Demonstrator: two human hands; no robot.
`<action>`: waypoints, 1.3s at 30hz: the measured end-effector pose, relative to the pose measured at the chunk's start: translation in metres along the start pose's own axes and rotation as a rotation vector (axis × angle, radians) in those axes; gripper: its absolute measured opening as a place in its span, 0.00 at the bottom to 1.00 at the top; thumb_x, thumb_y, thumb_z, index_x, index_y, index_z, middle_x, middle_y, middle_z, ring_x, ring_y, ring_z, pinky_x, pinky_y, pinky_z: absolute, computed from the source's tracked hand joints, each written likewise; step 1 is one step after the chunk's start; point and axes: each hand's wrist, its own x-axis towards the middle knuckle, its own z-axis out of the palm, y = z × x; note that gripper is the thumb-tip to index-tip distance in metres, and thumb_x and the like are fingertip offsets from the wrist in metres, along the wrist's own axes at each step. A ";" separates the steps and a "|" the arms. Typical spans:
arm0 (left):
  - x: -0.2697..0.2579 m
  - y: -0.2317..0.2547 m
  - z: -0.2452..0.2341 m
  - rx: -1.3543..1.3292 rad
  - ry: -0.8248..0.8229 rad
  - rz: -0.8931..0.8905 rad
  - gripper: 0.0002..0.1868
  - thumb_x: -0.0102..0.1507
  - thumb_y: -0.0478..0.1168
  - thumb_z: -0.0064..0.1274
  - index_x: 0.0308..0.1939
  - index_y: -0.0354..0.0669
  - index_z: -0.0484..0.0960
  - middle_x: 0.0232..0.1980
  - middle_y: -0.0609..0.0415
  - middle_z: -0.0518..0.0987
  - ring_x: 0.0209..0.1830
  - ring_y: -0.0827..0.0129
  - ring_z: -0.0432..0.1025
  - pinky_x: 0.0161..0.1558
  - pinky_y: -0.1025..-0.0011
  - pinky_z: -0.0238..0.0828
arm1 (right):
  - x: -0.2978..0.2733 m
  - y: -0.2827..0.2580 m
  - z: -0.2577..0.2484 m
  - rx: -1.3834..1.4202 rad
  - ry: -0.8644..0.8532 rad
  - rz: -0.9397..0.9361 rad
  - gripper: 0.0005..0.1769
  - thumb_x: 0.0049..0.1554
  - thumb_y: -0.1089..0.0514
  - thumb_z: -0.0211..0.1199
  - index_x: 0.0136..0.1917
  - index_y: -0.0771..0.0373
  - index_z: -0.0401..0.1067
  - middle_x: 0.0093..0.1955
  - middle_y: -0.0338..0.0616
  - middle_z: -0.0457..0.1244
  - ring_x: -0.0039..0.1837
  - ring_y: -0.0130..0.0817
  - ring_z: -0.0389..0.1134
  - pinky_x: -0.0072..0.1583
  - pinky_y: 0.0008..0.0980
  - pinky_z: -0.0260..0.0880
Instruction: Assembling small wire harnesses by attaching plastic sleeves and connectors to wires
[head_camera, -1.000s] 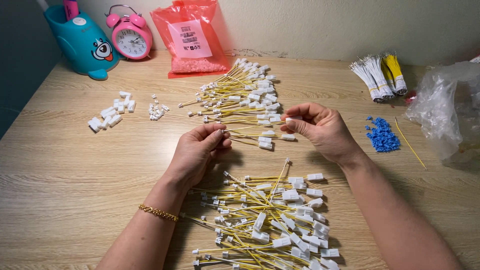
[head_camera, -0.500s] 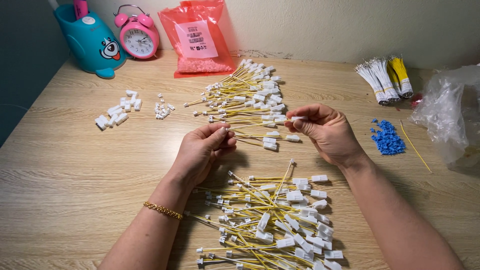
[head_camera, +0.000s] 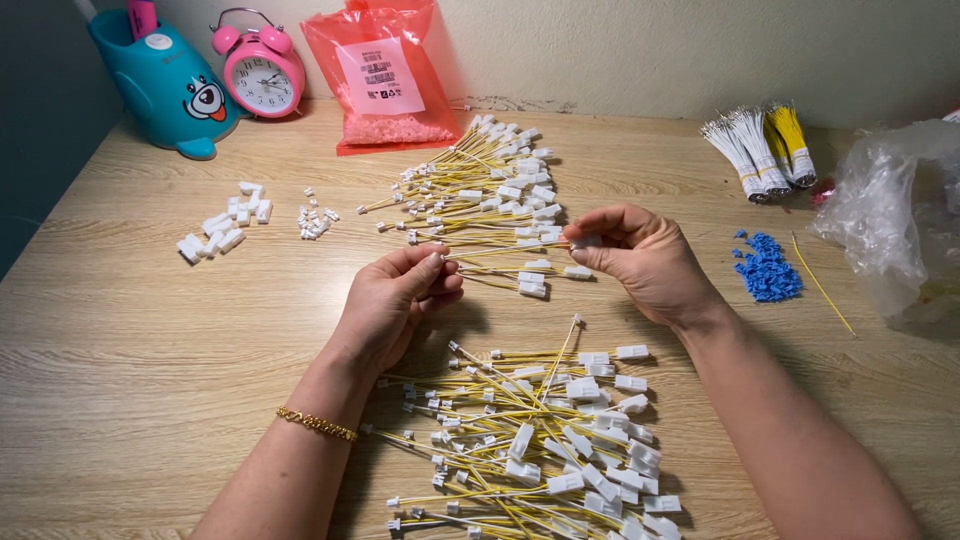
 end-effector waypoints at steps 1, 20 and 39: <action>-0.002 0.001 0.000 0.000 -0.002 -0.002 0.11 0.63 0.35 0.52 0.48 0.33 0.77 0.40 0.41 0.82 0.35 0.61 0.80 0.40 0.64 0.81 | -0.001 -0.002 0.002 -0.001 0.003 0.000 0.19 0.43 0.75 0.70 0.49 0.70 0.73 0.45 0.51 0.69 0.47 0.31 0.72 0.51 0.27 0.75; -0.013 0.009 0.018 0.116 0.125 0.047 0.12 0.62 0.34 0.54 0.49 0.35 0.78 0.40 0.40 0.81 0.35 0.61 0.79 0.39 0.67 0.80 | 0.032 0.055 -0.124 -1.116 0.229 -0.103 0.11 0.51 0.62 0.62 0.46 0.48 0.78 0.41 0.36 0.67 0.47 0.33 0.70 0.49 0.29 0.72; -0.012 0.007 0.014 0.140 0.107 0.037 0.11 0.63 0.35 0.53 0.49 0.35 0.78 0.40 0.40 0.81 0.35 0.62 0.79 0.41 0.67 0.79 | 0.020 0.033 -0.086 -1.150 -0.002 -0.165 0.14 0.52 0.63 0.56 0.44 0.45 0.78 0.44 0.38 0.63 0.52 0.37 0.68 0.52 0.32 0.71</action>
